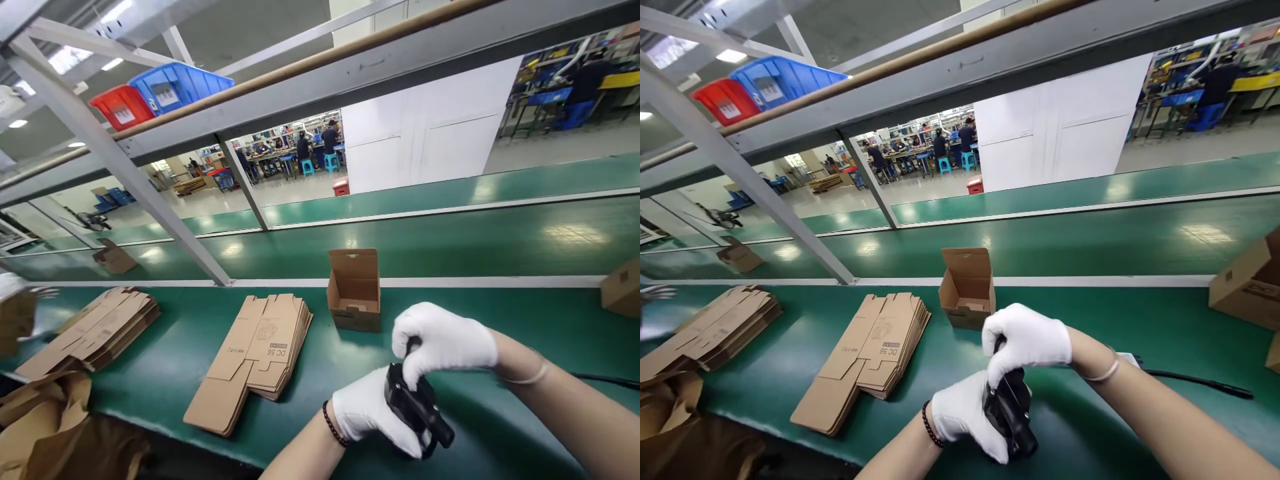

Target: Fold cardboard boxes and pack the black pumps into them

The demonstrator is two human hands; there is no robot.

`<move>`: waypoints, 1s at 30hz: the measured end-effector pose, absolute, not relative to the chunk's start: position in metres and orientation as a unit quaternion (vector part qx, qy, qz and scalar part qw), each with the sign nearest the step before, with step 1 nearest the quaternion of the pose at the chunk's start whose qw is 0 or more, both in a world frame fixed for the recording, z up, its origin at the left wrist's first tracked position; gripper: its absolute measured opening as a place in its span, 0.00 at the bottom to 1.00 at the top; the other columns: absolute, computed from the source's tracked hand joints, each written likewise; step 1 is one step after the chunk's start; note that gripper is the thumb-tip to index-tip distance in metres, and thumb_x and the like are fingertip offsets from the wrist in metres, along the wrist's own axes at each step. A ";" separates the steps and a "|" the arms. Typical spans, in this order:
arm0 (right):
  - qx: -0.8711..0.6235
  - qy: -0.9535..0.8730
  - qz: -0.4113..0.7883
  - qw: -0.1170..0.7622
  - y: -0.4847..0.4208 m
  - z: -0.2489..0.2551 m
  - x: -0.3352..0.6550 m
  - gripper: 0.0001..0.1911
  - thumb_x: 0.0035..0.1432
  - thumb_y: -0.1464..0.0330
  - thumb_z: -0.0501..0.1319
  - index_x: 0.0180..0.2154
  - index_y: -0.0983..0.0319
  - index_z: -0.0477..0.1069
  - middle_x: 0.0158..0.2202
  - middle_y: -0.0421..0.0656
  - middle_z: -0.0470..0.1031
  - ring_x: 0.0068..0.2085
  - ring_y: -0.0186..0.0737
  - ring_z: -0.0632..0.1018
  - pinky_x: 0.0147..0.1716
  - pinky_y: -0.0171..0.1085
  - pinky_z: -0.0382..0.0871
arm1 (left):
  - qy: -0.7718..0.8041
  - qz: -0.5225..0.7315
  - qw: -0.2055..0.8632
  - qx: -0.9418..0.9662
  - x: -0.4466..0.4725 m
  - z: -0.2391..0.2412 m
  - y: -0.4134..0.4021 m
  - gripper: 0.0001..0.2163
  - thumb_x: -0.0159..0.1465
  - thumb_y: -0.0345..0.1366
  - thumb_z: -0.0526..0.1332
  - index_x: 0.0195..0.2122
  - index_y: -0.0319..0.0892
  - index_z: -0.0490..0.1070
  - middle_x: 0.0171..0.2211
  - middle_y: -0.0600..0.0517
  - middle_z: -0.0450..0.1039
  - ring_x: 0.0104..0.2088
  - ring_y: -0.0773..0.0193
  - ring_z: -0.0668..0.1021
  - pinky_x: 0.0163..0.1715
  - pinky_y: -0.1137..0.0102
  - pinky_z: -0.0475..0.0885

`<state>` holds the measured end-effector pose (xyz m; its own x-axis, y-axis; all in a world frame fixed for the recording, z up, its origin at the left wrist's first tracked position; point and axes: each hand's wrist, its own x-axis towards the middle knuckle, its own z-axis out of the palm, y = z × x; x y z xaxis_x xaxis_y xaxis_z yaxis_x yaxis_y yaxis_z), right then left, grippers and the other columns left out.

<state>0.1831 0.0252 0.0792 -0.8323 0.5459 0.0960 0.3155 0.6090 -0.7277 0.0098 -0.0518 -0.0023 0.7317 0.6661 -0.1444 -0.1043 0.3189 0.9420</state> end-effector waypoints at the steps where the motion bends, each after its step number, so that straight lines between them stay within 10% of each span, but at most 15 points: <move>1: -0.257 -0.860 0.418 0.141 0.028 0.071 0.178 0.19 0.42 0.52 0.70 0.22 0.60 0.71 0.22 0.36 0.71 0.24 0.34 0.70 0.23 0.31 0.62 | 0.269 0.237 0.751 0.555 0.011 0.003 -0.052 0.20 0.41 0.37 0.76 0.34 0.39 0.75 0.32 0.50 0.75 0.31 0.59 0.76 0.36 0.62 0.73; 7: -0.362 -0.814 0.423 0.167 0.027 0.036 0.169 0.17 0.53 0.54 0.60 0.25 0.61 0.68 0.25 0.40 0.73 0.28 0.38 0.73 0.28 0.35 0.66 | 0.346 0.385 0.602 0.608 0.017 0.002 -0.052 0.16 0.42 0.26 0.65 0.34 0.40 0.70 0.31 0.52 0.73 0.32 0.58 0.76 0.37 0.63 0.74; 10: -0.303 -0.854 0.363 0.216 0.014 0.038 0.175 0.22 0.65 0.57 0.45 0.43 0.62 0.72 0.40 0.47 0.78 0.39 0.43 0.78 0.40 0.40 0.69 | 0.432 0.518 0.496 0.546 0.020 -0.002 -0.052 0.25 0.40 0.23 0.64 0.43 0.40 0.69 0.41 0.48 0.76 0.42 0.52 0.78 0.46 0.60 0.74; 12: -0.272 -0.882 0.331 0.196 0.006 0.044 0.177 0.24 0.62 0.55 0.52 0.54 0.60 0.68 0.45 0.47 0.78 0.41 0.45 0.78 0.41 0.40 0.70 | 0.461 0.563 0.457 0.512 0.023 -0.001 -0.053 0.27 0.40 0.24 0.67 0.44 0.40 0.69 0.44 0.47 0.76 0.45 0.50 0.77 0.50 0.59 0.73; 16: -0.357 -0.899 0.226 0.115 -0.004 0.054 0.172 0.38 0.50 0.58 0.66 0.62 0.56 0.61 0.42 0.46 0.79 0.38 0.49 0.79 0.37 0.40 0.71 | 0.449 0.608 0.479 0.446 0.031 0.001 -0.051 0.23 0.46 0.32 0.73 0.42 0.40 0.69 0.40 0.47 0.77 0.43 0.52 0.78 0.46 0.60 0.75; 24: -0.380 -0.886 0.233 0.128 -0.004 0.065 0.172 0.33 0.57 0.64 0.61 0.63 0.47 0.57 0.39 0.38 0.80 0.36 0.45 0.80 0.35 0.38 0.72 | 0.420 0.639 0.442 0.469 0.029 -0.013 -0.041 0.38 0.43 0.46 0.77 0.52 0.42 0.64 0.48 0.42 0.73 0.48 0.48 0.77 0.53 0.56 0.72; 30: -0.417 -0.845 0.216 0.257 0.023 0.076 0.193 0.31 0.61 0.51 0.56 0.63 0.54 0.60 0.53 0.44 0.76 0.50 0.51 0.78 0.46 0.42 0.73 | 0.440 0.648 0.230 0.578 -0.043 -0.007 0.007 0.43 0.58 0.67 0.53 0.67 0.46 0.47 0.67 0.42 0.49 0.67 0.48 0.55 0.66 0.55 0.51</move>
